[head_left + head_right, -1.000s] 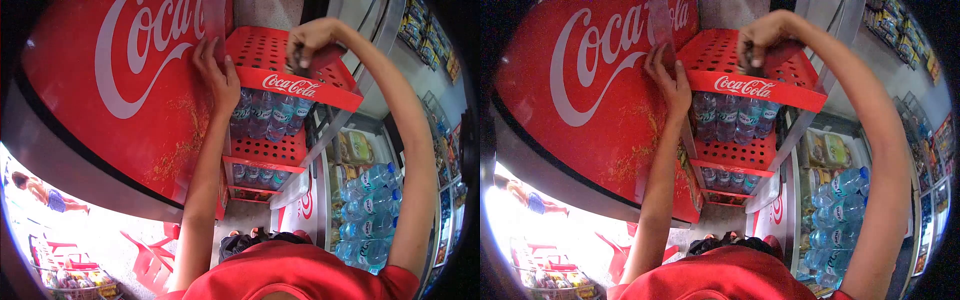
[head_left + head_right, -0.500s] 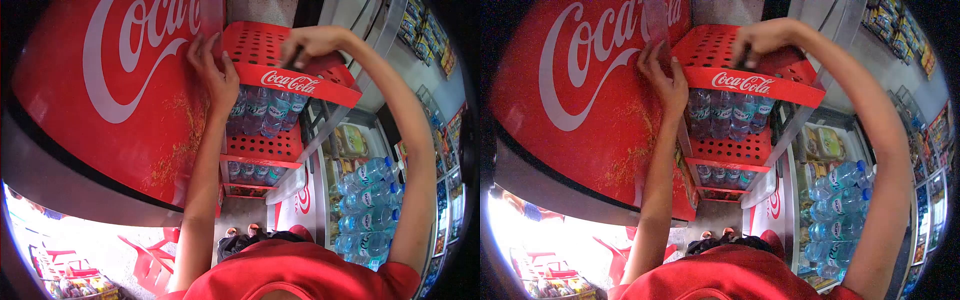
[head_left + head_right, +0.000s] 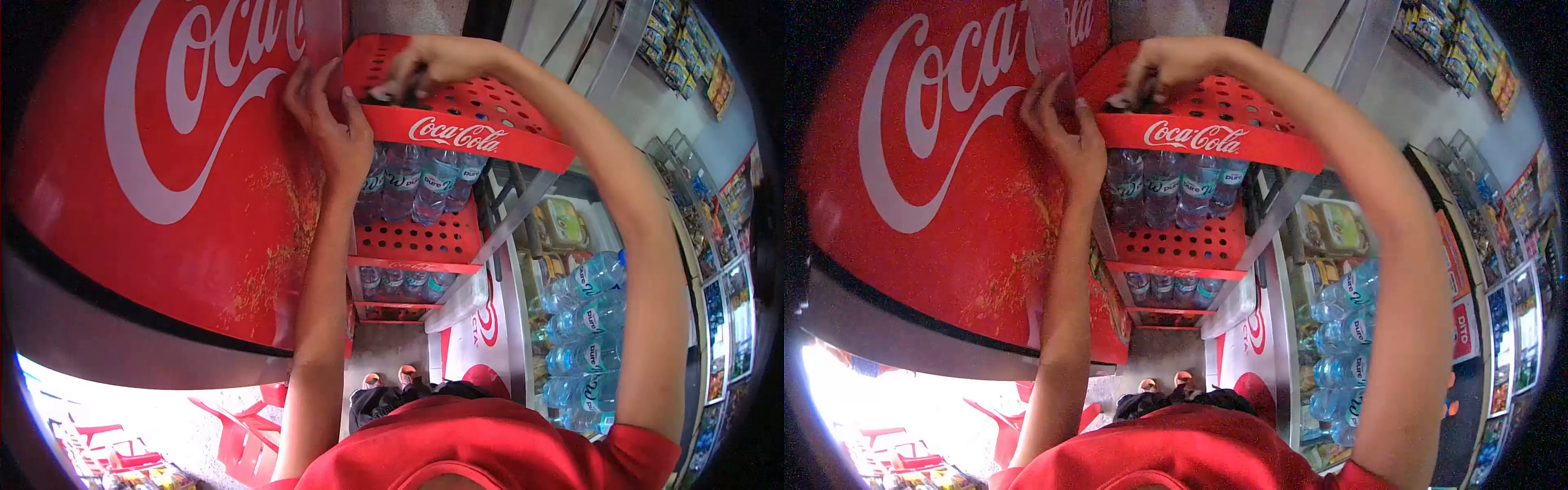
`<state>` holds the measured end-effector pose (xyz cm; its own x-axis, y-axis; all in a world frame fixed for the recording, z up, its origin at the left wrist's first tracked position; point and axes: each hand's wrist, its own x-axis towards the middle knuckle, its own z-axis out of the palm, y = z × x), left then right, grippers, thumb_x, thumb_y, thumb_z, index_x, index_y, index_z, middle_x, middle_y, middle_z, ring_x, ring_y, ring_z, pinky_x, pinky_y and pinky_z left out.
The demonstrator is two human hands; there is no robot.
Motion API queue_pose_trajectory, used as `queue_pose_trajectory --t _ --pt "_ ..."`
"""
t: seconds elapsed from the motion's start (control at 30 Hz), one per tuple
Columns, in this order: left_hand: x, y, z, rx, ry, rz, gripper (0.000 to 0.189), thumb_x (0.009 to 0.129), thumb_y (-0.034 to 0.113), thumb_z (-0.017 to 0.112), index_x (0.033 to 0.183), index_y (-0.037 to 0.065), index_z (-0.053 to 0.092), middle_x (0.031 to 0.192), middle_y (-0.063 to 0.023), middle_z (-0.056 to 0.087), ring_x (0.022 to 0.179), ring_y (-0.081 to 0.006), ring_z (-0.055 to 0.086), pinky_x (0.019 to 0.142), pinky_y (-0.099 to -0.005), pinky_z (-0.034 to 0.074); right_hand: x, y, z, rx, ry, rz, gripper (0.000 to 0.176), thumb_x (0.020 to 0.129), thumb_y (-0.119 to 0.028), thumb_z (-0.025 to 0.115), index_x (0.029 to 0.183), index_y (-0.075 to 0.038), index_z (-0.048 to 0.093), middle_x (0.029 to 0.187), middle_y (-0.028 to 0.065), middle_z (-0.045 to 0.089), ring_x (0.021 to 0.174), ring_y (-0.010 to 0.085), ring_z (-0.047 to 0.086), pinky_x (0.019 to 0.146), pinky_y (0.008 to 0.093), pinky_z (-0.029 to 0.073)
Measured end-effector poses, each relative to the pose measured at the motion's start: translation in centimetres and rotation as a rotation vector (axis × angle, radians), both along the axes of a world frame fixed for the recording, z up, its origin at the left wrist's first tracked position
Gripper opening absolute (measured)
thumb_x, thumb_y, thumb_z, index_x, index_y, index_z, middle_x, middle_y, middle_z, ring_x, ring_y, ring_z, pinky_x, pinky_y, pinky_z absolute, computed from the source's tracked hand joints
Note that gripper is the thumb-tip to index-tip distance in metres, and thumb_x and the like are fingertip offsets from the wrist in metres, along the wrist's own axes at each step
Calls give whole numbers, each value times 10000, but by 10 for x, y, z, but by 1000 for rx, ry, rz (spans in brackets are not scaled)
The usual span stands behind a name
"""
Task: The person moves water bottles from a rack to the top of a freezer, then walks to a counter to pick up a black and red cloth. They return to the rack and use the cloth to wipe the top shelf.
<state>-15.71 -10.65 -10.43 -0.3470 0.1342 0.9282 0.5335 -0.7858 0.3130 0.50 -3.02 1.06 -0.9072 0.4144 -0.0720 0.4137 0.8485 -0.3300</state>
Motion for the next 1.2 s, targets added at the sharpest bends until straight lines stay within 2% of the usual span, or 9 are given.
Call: queue_pose_trajectory --t 0.13,0.23,0.4,0.47,0.67,0.77,0.83,0.97,1.2 --pt "2 0 1 -6 -13 -23 353 814 19 534 1164 44 492 1269 -173 344 1205 -326 341 1032 -435 257 38 -26 22 -131 -186 -236 395 560 145 617 922 1 680 869 74 654 828 165 596 781 300 485" --pt "-2 1 1 30 0 -23 354 816 26 535 1167 51 496 1264 -175 357 1203 -326 341 1035 -434 250 27 -19 43 -105 -811 -172 370 555 120 620 909 18 657 764 64 649 700 163 596 654 307 506" --pt "-2 -2 2 -30 15 8 375 803 -41 514 1166 53 512 1278 -188 316 1203 -335 365 1002 -414 325 -36 -6 27 94 -91 -227 478 614 63 590 1088 -2 586 914 67 647 781 168 601 703 305 494" --pt "-2 0 2 -17 12 -4 372 804 -39 516 1164 54 514 1280 -188 318 1201 -333 367 1000 -414 328 -40 29 -11 363 177 33 515 616 73 579 1125 -5 554 933 59 617 831 170 586 734 296 487" --pt "-1 -1 2 -28 14 -3 365 806 -33 518 1160 56 522 1287 -188 316 1199 -332 369 1001 -416 329 37 -32 22 -101 -105 -75 598 544 79 642 1128 -10 555 986 88 643 885 200 595 834 347 472" --pt "-2 1 1 -18 16 2 363 804 -30 521 1157 55 526 1286 -189 317 1203 -331 365 1008 -415 323 44 -22 42 -318 -505 -248 593 533 109 631 1110 -9 565 955 66 639 864 187 593 811 335 479" --pt "-4 2 1 -9 21 19 360 803 -28 523 1154 53 527 1285 -188 318 1205 -331 364 1011 -415 322 26 -9 54 -85 -615 -46 443 599 103 571 1026 -14 590 885 58 635 821 146 591 739 282 488" --pt "-2 0 2 -22 -1 -1 353 801 -39 519 1144 46 531 1280 -190 325 1208 -336 360 1020 -419 312 -20 53 15 658 208 -137 490 630 22 576 1115 -34 541 938 150 647 869 287 617 743 376 477" --pt "-1 1 1 -34 8 -7 338 802 -40 520 1122 61 552 1290 -195 328 1221 -339 346 1016 -425 303 21 -3 -19 595 101 -25 454 603 99 527 1046 -2 535 861 189 603 849 386 562 743 405 459"
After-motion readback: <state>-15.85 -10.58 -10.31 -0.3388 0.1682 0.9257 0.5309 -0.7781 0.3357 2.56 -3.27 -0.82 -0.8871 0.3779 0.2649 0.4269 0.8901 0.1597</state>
